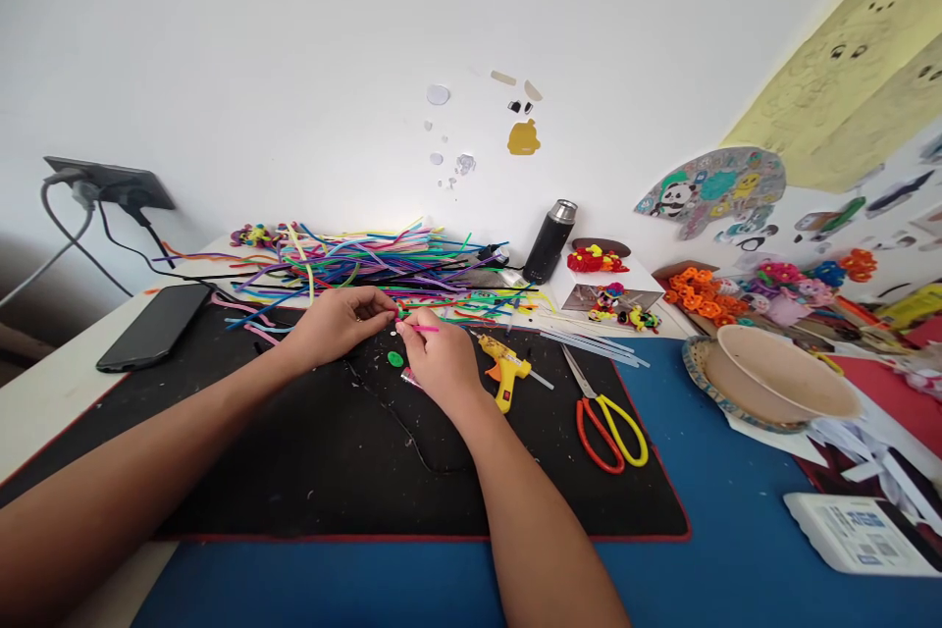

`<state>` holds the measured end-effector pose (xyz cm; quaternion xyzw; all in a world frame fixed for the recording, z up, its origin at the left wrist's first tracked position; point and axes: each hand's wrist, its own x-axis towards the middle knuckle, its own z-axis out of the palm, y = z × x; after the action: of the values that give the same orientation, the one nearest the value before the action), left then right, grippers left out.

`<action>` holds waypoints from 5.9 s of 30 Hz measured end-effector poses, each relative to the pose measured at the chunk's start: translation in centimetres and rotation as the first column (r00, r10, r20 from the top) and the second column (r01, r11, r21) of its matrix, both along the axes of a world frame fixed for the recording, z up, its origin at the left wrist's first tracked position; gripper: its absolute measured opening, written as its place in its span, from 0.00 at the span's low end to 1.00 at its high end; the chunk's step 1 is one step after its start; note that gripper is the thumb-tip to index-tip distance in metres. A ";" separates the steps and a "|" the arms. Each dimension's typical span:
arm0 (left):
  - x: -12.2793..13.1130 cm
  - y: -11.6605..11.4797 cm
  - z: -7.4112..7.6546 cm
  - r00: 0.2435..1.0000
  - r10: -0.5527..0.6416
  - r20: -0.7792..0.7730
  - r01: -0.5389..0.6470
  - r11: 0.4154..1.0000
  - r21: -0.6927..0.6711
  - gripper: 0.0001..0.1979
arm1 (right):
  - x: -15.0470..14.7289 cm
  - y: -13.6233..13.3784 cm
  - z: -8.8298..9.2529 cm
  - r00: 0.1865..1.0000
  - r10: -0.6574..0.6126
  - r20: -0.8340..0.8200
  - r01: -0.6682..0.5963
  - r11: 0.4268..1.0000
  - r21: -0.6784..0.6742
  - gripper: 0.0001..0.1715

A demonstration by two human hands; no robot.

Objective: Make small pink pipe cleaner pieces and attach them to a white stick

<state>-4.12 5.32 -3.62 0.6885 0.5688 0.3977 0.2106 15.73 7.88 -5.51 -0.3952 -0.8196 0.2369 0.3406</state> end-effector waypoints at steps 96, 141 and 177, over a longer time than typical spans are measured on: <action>1.5 -0.6 1.1 0.623 0.046 0.781 0.283 0.917 -0.280 0.19 | -0.7 -0.3 0.0 0.879 0.009 -0.477 -0.179 0.933 -0.313 0.16; 1.6 -0.3 0.7 0.649 0.022 0.760 0.247 0.939 -0.238 0.20 | -0.6 0.1 -0.1 0.848 -0.004 -0.530 -0.230 0.898 -0.375 0.17; 2.5 -1.4 0.5 0.987 0.040 0.157 -0.042 0.999 0.012 0.17 | -0.9 -0.2 -0.7 0.890 -0.028 -0.455 -0.145 0.929 -0.341 0.14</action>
<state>-1.64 3.87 -3.12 0.6448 0.5616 0.4591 0.2412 14.79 7.71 -6.19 -0.3602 -0.6710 0.4807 0.4347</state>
